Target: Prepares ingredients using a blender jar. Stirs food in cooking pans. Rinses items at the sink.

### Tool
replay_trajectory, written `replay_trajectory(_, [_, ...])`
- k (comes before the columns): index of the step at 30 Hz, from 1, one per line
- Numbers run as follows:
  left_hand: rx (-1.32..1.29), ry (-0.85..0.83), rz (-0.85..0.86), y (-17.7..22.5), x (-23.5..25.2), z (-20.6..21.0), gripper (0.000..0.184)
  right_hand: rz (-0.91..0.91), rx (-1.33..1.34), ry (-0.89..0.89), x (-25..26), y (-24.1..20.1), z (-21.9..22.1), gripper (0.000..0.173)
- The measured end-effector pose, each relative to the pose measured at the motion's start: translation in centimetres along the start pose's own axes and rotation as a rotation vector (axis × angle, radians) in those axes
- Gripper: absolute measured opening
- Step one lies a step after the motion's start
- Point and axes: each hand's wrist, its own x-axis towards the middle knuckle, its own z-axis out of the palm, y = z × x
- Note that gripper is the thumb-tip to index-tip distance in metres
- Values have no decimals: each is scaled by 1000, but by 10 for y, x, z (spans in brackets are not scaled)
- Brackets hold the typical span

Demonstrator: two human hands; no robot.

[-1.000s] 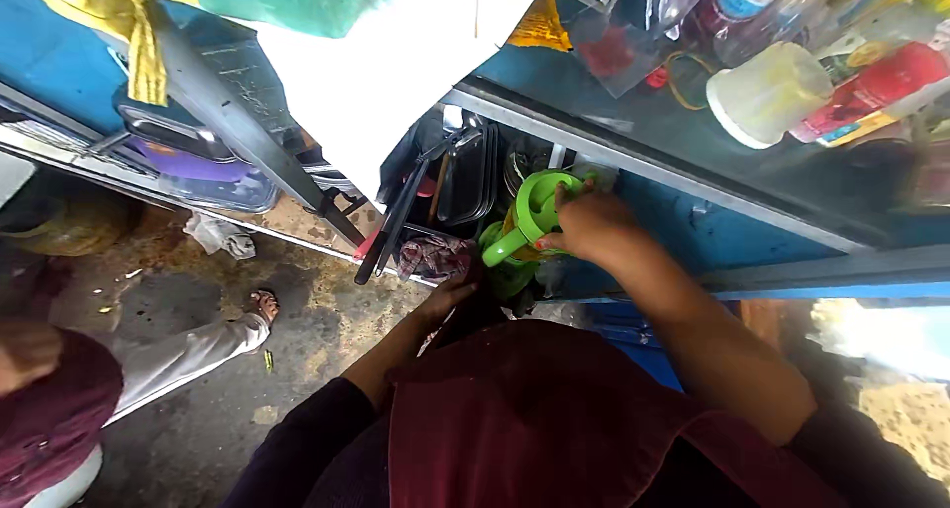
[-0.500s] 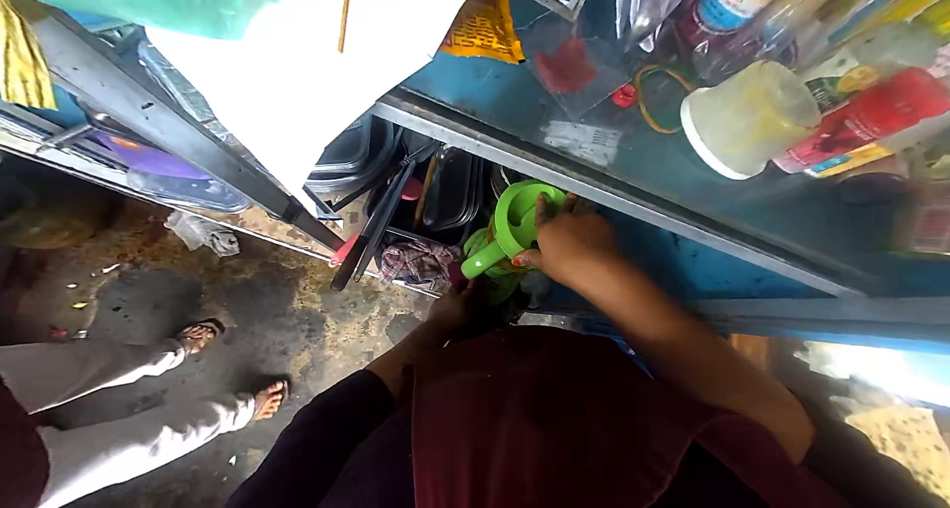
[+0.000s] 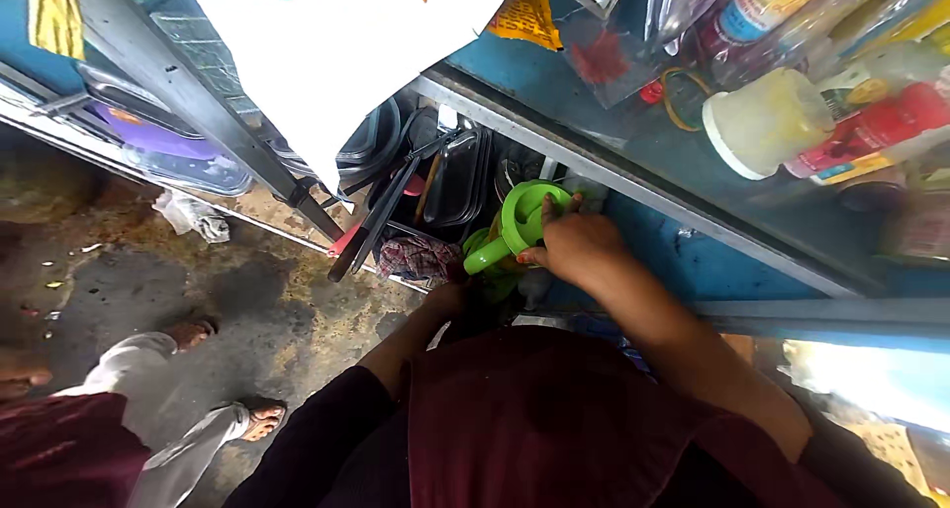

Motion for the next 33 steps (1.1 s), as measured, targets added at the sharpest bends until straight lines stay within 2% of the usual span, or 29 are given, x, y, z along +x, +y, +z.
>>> replay_trajectory(3, [-120, 107, 32, -3, -19, -13, 47, 1, -5, 18, 0, 2, 2, 106])
replay_trajectory(6, [-501, 379, 76, -2, -54, -31, 36, 1, 3, 60, 1, 6, 7, 105])
replay_trajectory(9, [-748, 568, 317, 1, -74, -42, 38, 7, 81, 131, -1, 10, 17, 103])
replay_trajectory(12, [-807, 540, 614, 20, -86, -59, 43, 0, 200, 335, -14, 4, 32, 86])
replay_trajectory(14, [-814, 435, 693, 34, -86, -68, 42, 0, 205, 460, -25, -7, 40, 68])
replay_trajectory(16, [-808, 329, 700, 40, -80, -76, 36, 13, 208, 497, -30, -20, 47, 60])
replay_trajectory(18, [-815, 240, 677, 41, -77, -84, 26, 5, 181, 562, -28, -26, 56, 61])
replay_trajectory(21, [-842, 185, 643, 41, -75, -86, 20, -42, 135, 626, -16, -23, 71, 72])
replay_trajectory(27, [-804, 337, 659, 57, -82, -74, 18, -62, 149, 612, -20, -6, 63, 62])
replay_trajectory(33, [-873, 504, 636, 70, -140, -69, 21, -229, 177, 694, -54, -4, 31, 62])
